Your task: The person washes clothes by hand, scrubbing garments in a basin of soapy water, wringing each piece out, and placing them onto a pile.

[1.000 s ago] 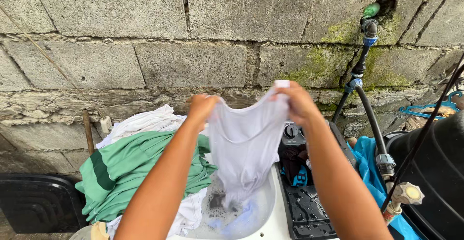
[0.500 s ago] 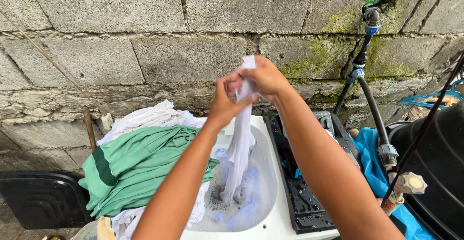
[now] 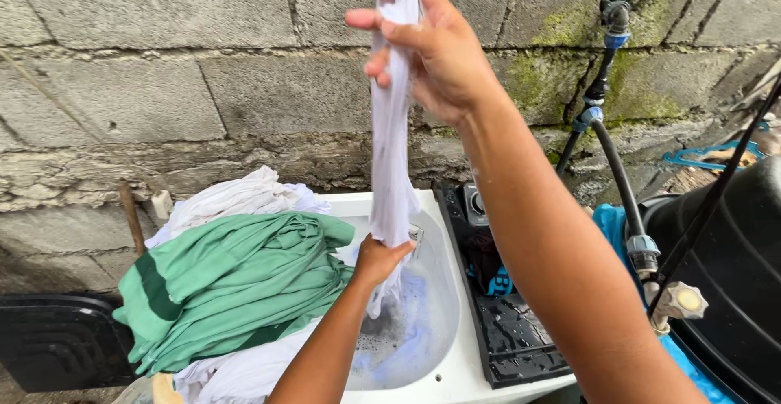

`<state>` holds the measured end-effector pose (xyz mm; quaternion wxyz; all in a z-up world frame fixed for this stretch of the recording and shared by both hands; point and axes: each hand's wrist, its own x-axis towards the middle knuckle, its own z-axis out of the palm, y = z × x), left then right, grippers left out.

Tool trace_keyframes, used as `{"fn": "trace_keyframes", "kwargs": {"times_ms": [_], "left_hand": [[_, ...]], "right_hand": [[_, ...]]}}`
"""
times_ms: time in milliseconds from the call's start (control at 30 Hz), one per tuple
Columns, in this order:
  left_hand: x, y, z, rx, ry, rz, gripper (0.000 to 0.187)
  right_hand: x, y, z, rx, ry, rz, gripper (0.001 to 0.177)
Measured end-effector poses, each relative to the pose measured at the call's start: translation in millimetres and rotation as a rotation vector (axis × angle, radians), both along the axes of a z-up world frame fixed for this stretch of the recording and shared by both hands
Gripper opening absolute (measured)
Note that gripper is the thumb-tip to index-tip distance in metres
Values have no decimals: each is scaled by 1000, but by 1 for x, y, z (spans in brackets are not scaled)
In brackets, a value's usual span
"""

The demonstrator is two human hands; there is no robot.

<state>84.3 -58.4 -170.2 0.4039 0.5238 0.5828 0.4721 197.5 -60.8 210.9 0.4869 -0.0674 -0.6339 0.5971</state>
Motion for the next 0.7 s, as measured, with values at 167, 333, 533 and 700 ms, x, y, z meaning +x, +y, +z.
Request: {"fn": "trace_keyframes", "kwargs": {"times_ms": [167, 333, 533, 700], "left_hand": [[-10, 9, -64, -122, 219, -59, 67], [-33, -5, -141, -176, 380, -53, 75], [-51, -12, -220, -271, 443, 47, 63], [-55, -25, -261, -443, 601, -57, 75]], "right_hand": [[8, 5, -2, 68, -162, -71, 30], [10, 46, -91, 27, -547, -216, 17], [4, 104, -353, -199, -720, -152, 54], [-4, 104, -553, -233, -1144, -379, 65]]}}
